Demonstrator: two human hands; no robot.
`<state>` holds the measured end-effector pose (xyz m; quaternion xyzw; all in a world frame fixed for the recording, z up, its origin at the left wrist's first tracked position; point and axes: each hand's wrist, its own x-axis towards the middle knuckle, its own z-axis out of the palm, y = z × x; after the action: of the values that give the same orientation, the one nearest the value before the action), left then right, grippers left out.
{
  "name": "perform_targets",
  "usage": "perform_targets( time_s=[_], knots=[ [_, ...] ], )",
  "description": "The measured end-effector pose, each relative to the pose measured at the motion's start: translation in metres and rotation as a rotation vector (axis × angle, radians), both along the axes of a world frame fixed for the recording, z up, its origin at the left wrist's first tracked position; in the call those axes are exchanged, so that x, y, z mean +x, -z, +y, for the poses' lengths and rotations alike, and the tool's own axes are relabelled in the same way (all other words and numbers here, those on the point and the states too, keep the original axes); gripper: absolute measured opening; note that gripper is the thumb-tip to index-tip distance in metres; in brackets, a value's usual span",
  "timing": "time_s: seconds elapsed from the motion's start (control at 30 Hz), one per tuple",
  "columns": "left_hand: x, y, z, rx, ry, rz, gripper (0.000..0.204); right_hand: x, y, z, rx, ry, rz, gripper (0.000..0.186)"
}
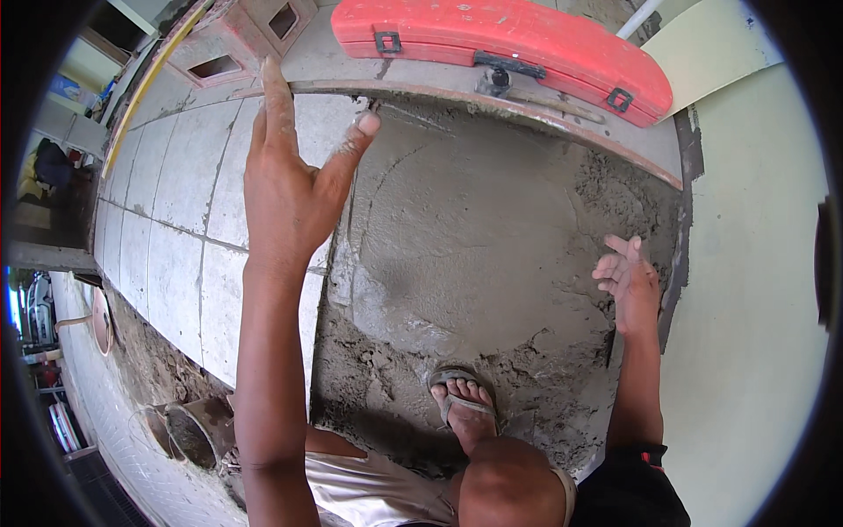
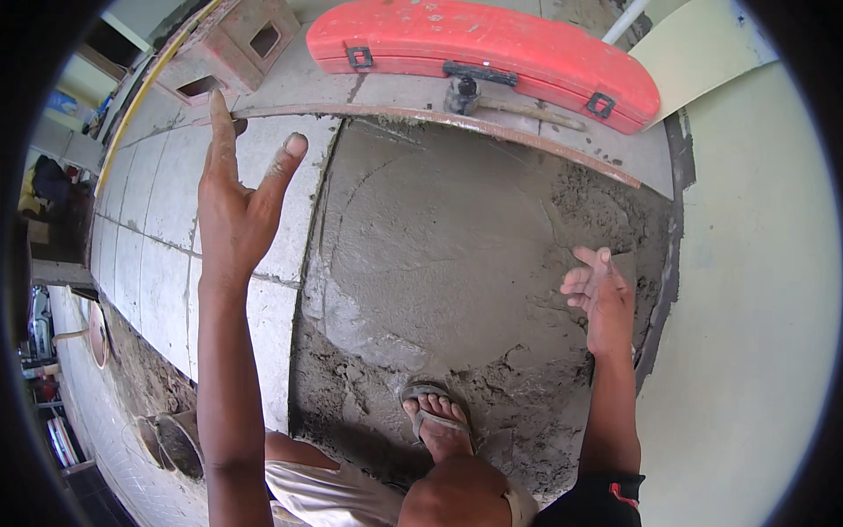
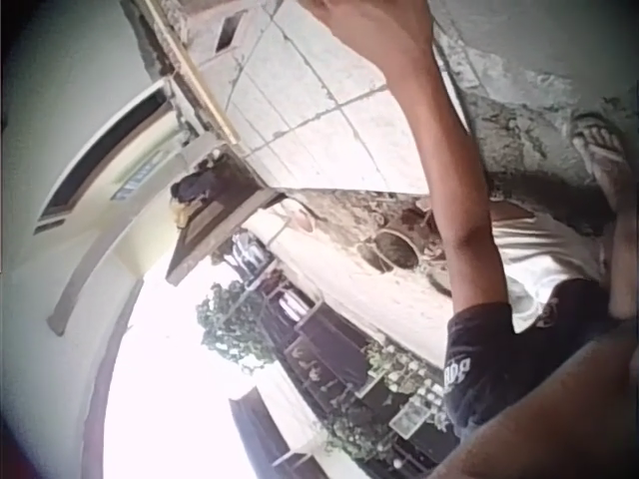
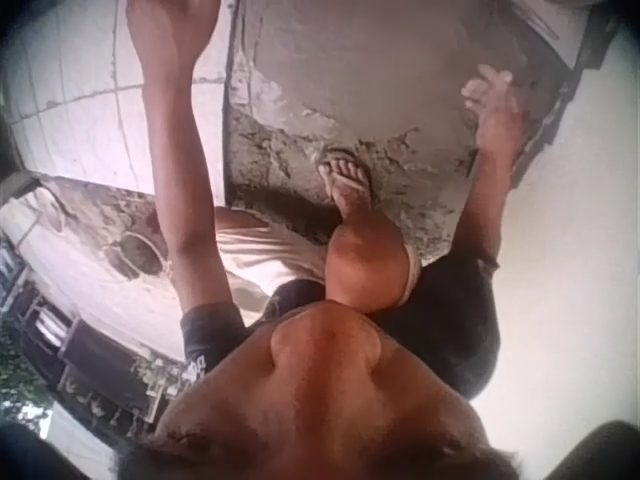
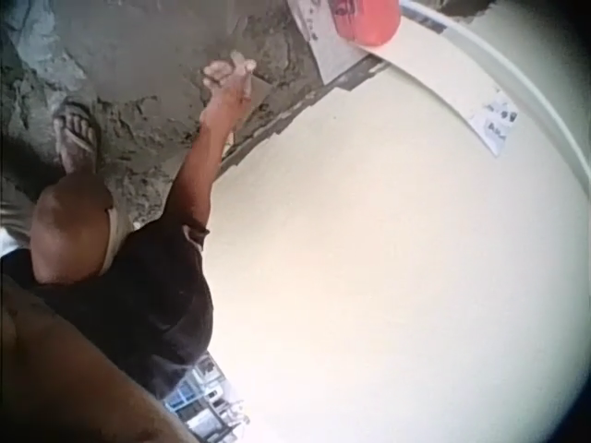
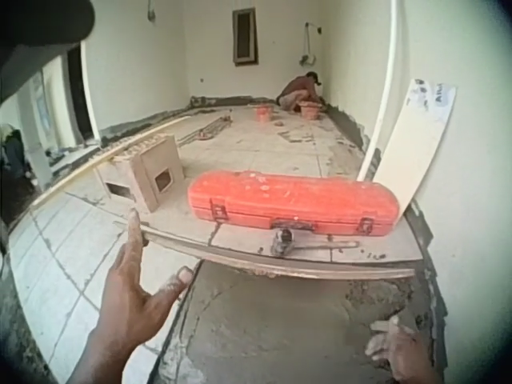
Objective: Laying and leveling floor tiles using mortar, a trowel, and a rubber mallet.
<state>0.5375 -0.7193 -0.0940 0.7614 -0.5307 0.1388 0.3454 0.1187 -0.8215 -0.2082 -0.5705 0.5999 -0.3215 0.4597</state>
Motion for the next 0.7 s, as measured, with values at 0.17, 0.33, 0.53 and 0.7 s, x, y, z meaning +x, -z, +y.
perform_targets(
  time_s=[0.17,0.33,0.53,0.7],
  knots=[
    [-0.024,0.023,0.035,-0.053,-0.017,0.306,0.101,0.062,-0.057,-0.004,0.484,-0.227,-0.975,0.059],
    [-0.047,0.047,0.07,-0.379,-0.111,0.959,0.096,0.06,-0.045,0.027,0.455,-0.07,-0.697,0.034],
    [-0.025,0.072,0.078,-0.502,-0.341,1.302,0.069,0.057,-0.02,0.044,0.436,-0.044,-0.632,0.016],
    [-0.027,0.073,0.081,-0.51,-0.33,1.239,0.019,0.056,-0.023,0.047,0.438,-0.005,-0.641,0.014]
  ],
)
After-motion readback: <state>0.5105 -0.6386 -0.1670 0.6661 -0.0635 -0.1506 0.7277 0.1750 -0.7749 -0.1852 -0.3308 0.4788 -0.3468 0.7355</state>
